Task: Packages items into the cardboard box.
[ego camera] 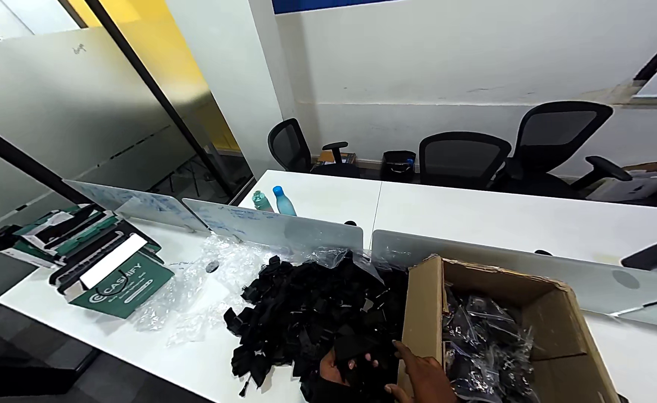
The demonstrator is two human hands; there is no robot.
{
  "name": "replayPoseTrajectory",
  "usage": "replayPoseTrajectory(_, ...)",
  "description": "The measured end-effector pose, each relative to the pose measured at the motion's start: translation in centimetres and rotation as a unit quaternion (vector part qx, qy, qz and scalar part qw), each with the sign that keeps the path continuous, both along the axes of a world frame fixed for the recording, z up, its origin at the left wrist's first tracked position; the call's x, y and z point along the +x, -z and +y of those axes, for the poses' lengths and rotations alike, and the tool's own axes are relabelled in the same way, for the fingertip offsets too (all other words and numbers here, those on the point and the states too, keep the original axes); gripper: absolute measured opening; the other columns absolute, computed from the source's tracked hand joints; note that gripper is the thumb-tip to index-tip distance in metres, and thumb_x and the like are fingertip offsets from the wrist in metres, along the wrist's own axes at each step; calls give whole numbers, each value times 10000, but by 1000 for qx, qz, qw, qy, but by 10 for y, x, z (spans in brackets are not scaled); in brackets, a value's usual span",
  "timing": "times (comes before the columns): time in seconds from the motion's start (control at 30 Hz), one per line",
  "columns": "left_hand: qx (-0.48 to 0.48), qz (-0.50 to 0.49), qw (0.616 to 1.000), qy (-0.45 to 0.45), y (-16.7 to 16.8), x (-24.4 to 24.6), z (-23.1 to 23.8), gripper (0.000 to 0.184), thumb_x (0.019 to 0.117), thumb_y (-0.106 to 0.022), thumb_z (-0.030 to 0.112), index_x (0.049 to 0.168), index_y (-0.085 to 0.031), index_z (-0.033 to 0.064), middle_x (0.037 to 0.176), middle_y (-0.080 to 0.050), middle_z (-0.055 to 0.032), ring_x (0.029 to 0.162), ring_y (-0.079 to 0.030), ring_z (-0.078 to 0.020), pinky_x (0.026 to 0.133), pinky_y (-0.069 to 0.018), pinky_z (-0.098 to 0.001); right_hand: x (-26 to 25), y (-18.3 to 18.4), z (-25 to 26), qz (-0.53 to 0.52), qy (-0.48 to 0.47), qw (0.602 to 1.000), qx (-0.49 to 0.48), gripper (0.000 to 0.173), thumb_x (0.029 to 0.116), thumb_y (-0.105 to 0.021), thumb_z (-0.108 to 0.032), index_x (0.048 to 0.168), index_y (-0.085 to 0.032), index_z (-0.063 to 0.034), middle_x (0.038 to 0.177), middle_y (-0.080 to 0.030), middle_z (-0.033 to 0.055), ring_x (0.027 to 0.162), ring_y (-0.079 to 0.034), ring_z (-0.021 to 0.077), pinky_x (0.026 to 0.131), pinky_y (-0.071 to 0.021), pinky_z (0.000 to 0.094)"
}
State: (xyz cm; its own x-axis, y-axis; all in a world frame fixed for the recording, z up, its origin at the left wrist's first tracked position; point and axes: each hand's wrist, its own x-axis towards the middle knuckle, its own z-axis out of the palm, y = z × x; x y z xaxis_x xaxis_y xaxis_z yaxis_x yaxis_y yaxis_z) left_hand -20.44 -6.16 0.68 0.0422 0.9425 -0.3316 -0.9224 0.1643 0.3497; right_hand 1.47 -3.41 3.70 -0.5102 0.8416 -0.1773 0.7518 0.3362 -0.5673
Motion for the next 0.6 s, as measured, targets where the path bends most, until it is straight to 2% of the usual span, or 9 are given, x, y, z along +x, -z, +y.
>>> replayPoseTrajectory(0.03, 18, 7, 1000, 11, -3, 5, 0, 554, 999, -293, 394, 777, -728, 133, 735, -739, -126, 708, -733, -274, 754, -615, -473, 1, -1, 2, 18, -7, 1000, -14, 802, 914, -675, -573, 1510, -479, -73, 1243, -721, 94, 996, -723, 267, 971, -504, 571)
replayPoseTrajectory(0.1, 61, 9, 998, 25, -1, 11, -2, 348, 923, -558, 380, 845, -786, 129, 803, -759, -133, 762, -746, -268, 773, -615, -456, 6, 0, 6, 80, -23, 995, -50, 572, 949, -684, -453, 1353, -628, -53, 1159, -738, 134, 1011, -721, 304, 960, -520, 581)
replayPoseTrajectory(0.13, 60, 42, 997, 5, -1, 14, -2, 276, 901, -612, 354, 849, -775, 137, 780, -752, -107, 718, -734, -223, 718, -616, -410, 9, 3, 8, 117, -22, 991, -63, 442, 958, -682, -376, 1230, -687, -28, 1095, -742, 157, 995, -725, 315, 930, -551, 568)
replayPoseTrajectory(0.17, 58, 106, 993, -16, -7, 18, -1, 228, 915, -572, 325, 864, -737, 176, 773, -753, -48, 687, -721, -140, 661, -609, -324, 11, 7, 8, 161, -6, 985, -63, 359, 955, -687, -318, 1126, -710, -3, 1007, -740, 171, 919, -727, 311, 863, -576, 541)
replayPoseTrajectory(0.27, 198, 224, 954, 28, -2, 9, 11, 322, 966, -667, 413, 1156, -758, 169, 1096, -771, -31, 965, -730, -111, 875, -597, -311, 13, 16, 5, 310, 118, 943, -35, 219, 932, -718, -216, 945, -688, 0, 773, -694, 92, 659, -678, 168, 647, -595, 369)
replayPoseTrajectory(0.37, 294, 369, 881, 29, 3, 3, 19, 323, 970, -694, 365, 1207, -741, 150, 1243, -726, -1, 1104, -682, -78, 982, -559, -315, 9, 13, 4, 391, 207, 895, -64, 116, 891, -709, -107, 943, -654, -20, 739, -674, 34, 604, -649, 108, 584, -578, 308)
replayPoseTrajectory(0.47, 314, 452, 834, 32, -6, 8, 17, 387, 961, -698, 397, 1133, -755, 55, 1403, -629, -107, 1346, -548, -170, 1137, -456, -375, 7, 4, 3, 428, 195, 877, -101, 220, 843, -623, 45, 1048, -692, 3, 861, -743, 21, 699, -702, 83, 656, -615, 291)
replayPoseTrajectory(0.53, 282, 484, 827, 42, -16, 17, 13, 426, 948, -705, 342, 1118, -730, -47, 1401, -613, -181, 1357, -542, -198, 1142, -453, -368, 8, 3, 4, 442, 180, 871, -118, 219, 847, -605, 74, 1031, -692, -6, 849, -739, 19, 697, -700, 86, 657, -614, 296)
replayPoseTrajectory(0.6, 245, 489, 835, 55, -25, 27, 8, 353, 929, -706, 193, 1136, -691, -92, 1311, -671, -158, 1236, -632, -144, 1071, -518, -332, 9, 0, 6, 452, 169, 867, -127, 249, 834, -623, 81, 1056, -680, -15, 869, -742, 13, 742, -708, 86, 695, -615, 293)
